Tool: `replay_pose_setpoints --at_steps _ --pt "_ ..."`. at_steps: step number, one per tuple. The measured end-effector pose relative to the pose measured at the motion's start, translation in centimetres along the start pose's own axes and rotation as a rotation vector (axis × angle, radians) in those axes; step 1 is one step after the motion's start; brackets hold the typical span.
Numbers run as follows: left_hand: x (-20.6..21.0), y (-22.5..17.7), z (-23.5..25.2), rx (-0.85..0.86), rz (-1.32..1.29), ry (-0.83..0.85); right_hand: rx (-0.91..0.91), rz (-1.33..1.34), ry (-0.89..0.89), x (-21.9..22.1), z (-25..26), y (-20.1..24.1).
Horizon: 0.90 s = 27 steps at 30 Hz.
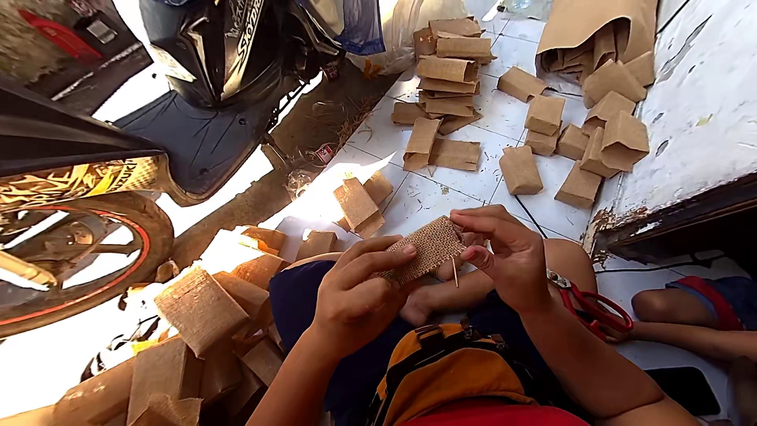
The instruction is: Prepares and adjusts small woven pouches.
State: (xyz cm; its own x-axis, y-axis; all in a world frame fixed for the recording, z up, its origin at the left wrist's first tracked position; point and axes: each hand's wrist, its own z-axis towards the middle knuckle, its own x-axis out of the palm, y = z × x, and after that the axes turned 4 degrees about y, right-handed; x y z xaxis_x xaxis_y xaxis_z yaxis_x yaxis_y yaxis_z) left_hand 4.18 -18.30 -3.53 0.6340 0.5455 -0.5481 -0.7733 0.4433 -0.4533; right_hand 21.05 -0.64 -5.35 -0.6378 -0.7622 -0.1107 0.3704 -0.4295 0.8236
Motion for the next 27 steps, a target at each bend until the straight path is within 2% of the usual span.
replay_pose_setpoints --at_steps 2,4,7,9,11,14,18,21,23,27 --pt "0.6 -0.2 -0.5 0.071 0.133 -0.030 -0.041 -0.233 -0.048 0.6 -0.8 0.9" --pt "1.0 -0.2 -0.9 0.132 0.207 -0.033 -0.075 -0.346 -0.088 1.2 -1.2 1.4" --pt "1.2 0.1 -1.4 0.216 0.270 0.005 -0.105 -0.354 -0.172 2.0 -1.8 1.0" --pt "1.2 0.3 -1.5 0.218 0.271 0.013 -0.070 -0.270 -0.143 1.9 -1.9 0.8" --pt "1.1 0.2 -1.2 0.100 0.160 -0.022 0.039 -0.095 -0.037 0.8 -1.7 0.8" --pt "0.2 0.8 -1.0 -0.249 -0.283 -0.141 0.135 0.026 0.066 -1.5 -1.1 -0.1" --pt "-0.3 3.0 -0.5 -0.683 -0.817 -0.593 0.212 -0.051 -0.041 -3.0 -2.2 -2.0" --pt "0.4 4.4 -0.1 -0.943 -0.985 -0.822 0.135 -0.032 -0.063 -2.5 -3.0 -1.3" --pt "1.1 5.2 -0.5 -1.035 -1.062 -0.885 0.030 -0.027 -0.081 -2.2 -2.8 0.0" --pt "2.4 6.3 -1.5 -1.061 -1.159 -0.957 -0.121 -0.019 -0.094 -2.8 -1.6 3.4"
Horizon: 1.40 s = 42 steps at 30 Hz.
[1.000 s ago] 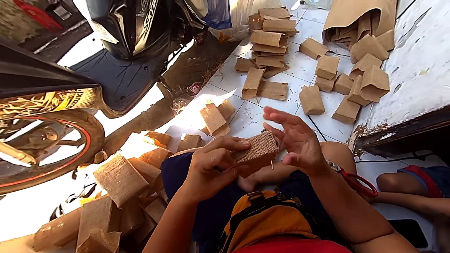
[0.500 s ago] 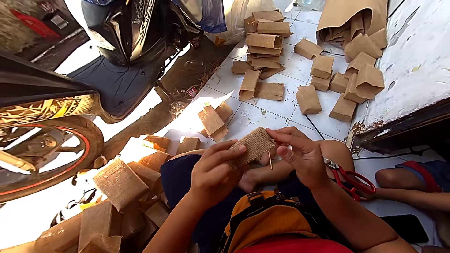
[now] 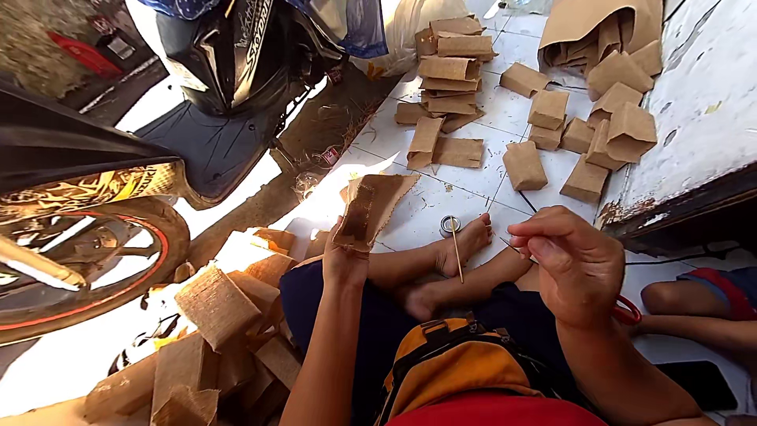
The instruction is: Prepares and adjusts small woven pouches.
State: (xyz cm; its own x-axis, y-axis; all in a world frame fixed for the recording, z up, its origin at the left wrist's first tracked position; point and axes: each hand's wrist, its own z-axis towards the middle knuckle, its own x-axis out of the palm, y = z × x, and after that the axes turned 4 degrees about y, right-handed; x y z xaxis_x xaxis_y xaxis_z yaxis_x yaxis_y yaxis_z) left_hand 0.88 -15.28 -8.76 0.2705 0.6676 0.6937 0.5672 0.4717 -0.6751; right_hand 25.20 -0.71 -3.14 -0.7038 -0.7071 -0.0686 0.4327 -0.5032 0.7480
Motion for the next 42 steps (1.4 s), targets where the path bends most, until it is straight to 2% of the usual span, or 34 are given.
replay_pose_setpoints --at_steps 3,7,9,12,16,20,22,25,29,34,37,40,42 --pt "-0.2 0.4 0.0 0.008 -0.014 -0.002 -0.180 -0.133 0.090 0.2 1.1 2.2" --pt "-0.4 1.2 0.0 0.043 0.071 0.052 -0.407 -0.433 0.327 2.5 2.5 2.9" --pt "-0.1 1.4 0.0 0.093 0.101 0.055 -0.350 -0.617 0.483 3.7 3.2 2.6" --pt "0.7 1.6 -0.5 0.257 0.142 0.044 -0.203 -0.835 0.672 4.9 3.9 1.5" --pt "1.3 1.1 -1.0 0.415 0.167 0.048 -0.148 -0.853 0.769 5.2 4.1 -0.9" --pt "1.3 1.0 -1.4 0.484 0.215 0.055 -0.012 -0.788 0.973 4.5 4.2 -1.9" --pt "1.1 1.0 -1.7 0.501 0.242 0.118 -0.013 -0.721 0.999 3.8 4.1 -2.8" --pt "1.0 0.6 -1.8 0.516 0.322 0.249 -0.125 -0.741 0.957 3.0 2.8 -4.0" --pt "1.7 0.3 -1.9 0.540 0.373 0.316 -0.282 -0.852 0.799 2.7 1.5 -4.8" --pt "1.7 0.9 -1.8 0.394 0.333 0.360 -0.303 -0.725 0.690 2.2 1.8 -3.8" --pt "1.8 1.0 -1.8 0.379 0.304 0.375 -0.143 -0.790 0.712 2.9 1.4 -2.8" --pt "1.8 1.4 -1.9 0.366 0.274 0.355 0.195 -0.888 0.941 3.7 1.6 -1.7" --pt "2.3 1.4 -2.2 0.372 0.238 0.283 0.243 -0.872 0.913 4.3 1.3 -2.1"
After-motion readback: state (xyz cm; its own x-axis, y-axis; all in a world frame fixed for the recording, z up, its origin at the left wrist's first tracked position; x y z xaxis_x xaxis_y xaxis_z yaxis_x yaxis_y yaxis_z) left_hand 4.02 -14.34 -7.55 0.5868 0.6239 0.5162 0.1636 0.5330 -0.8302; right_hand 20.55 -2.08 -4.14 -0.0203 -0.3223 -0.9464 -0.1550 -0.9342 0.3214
